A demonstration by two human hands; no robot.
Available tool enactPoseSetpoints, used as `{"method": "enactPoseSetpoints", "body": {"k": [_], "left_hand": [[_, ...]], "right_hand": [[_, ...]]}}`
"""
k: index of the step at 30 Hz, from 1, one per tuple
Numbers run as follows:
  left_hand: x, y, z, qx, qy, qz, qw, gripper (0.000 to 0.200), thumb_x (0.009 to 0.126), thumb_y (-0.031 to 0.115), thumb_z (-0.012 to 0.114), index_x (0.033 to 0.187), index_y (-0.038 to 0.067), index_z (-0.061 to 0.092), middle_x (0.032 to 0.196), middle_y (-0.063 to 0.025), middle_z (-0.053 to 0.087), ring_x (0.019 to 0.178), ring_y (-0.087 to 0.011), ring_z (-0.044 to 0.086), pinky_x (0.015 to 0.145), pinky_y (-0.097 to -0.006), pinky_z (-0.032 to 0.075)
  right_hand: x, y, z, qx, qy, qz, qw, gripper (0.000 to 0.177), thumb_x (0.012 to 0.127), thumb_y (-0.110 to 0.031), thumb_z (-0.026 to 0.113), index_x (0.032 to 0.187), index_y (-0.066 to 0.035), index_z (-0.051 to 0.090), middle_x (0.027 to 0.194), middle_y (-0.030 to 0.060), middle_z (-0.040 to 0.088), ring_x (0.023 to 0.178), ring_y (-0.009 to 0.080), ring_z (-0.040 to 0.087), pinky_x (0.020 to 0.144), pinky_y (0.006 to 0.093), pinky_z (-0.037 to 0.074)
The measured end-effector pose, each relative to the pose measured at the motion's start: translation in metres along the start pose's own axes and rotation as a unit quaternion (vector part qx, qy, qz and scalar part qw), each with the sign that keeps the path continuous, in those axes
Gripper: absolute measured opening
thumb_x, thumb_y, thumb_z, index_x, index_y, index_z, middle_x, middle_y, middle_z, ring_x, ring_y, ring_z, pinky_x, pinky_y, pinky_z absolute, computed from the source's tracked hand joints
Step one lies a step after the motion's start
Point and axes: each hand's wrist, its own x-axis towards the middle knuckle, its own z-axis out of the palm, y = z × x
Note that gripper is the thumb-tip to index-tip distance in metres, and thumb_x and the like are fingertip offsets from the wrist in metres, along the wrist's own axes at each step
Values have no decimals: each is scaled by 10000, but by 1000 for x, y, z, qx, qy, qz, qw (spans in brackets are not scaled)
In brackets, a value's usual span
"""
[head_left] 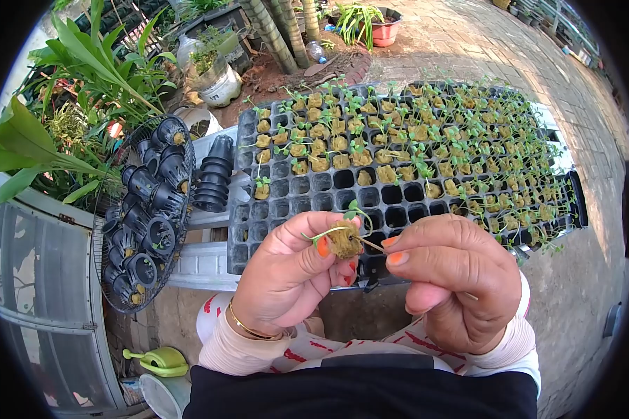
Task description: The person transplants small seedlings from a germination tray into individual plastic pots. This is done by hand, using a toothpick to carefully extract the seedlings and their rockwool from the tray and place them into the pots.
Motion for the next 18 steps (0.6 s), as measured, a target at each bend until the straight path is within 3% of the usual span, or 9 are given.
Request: {"method": "enactPoseSetpoints", "body": {"k": [18], "left_hand": [[0, 1, -1, 14, -14, -9, 1000, 332, 851, 118, 612, 1148, -8, 534, 957, -93, 618, 812, -153, 590, 728, -278, 492]], "right_hand": [[2, 3, 0, 5, 17, -3, 1000, 307, 825, -339, 603, 883, -38, 612, 802, 104, 629, 729, 221, 629, 625, 302, 495]]}}
